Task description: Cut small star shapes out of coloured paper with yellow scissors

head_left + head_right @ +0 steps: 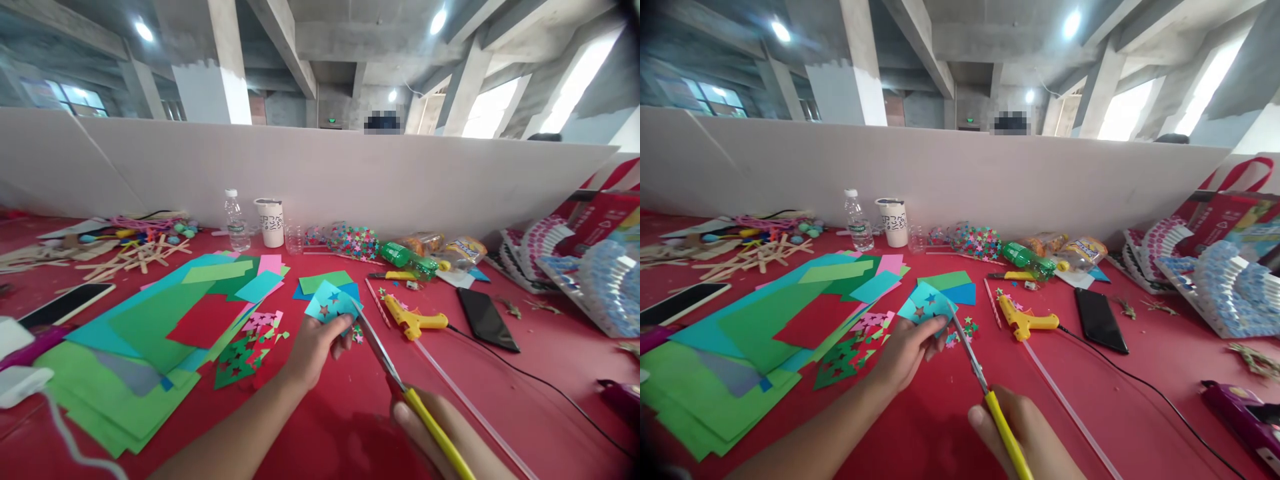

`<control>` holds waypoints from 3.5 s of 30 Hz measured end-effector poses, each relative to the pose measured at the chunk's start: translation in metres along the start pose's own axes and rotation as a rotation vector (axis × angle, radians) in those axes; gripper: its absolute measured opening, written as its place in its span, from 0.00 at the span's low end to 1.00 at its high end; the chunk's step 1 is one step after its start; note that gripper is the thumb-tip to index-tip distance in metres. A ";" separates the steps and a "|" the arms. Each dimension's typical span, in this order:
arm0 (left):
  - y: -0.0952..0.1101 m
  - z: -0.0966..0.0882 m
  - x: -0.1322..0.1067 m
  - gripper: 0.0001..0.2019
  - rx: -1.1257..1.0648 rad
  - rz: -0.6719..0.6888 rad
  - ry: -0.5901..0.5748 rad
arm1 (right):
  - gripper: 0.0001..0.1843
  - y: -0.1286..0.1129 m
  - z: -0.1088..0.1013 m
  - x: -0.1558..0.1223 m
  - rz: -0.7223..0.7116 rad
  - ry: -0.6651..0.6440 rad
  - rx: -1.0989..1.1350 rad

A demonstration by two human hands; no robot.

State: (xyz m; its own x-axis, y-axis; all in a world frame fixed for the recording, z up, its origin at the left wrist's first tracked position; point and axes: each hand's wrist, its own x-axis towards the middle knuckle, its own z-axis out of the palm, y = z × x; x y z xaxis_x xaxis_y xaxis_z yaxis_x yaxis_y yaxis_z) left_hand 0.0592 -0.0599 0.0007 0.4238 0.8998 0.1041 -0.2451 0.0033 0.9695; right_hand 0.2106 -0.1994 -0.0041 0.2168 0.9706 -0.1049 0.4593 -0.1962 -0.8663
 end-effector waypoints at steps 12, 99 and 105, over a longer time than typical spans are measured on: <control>-0.001 0.003 -0.001 0.12 0.009 -0.027 0.029 | 0.29 -0.008 -0.002 0.013 0.022 -0.204 -0.045; -0.007 0.004 0.003 0.08 -0.134 -0.007 0.148 | 0.34 0.004 0.012 0.011 0.116 -0.253 0.286; -0.009 0.002 0.003 0.08 -0.119 0.019 0.154 | 0.33 -0.001 0.008 0.011 0.177 -0.234 0.220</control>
State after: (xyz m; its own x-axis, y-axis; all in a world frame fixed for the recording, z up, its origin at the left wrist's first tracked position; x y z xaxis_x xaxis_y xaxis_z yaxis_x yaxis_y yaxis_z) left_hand 0.0647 -0.0581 -0.0070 0.2819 0.9563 0.0779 -0.3568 0.0292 0.9337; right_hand 0.2051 -0.1875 -0.0082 0.0619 0.9350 -0.3492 0.2305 -0.3538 -0.9065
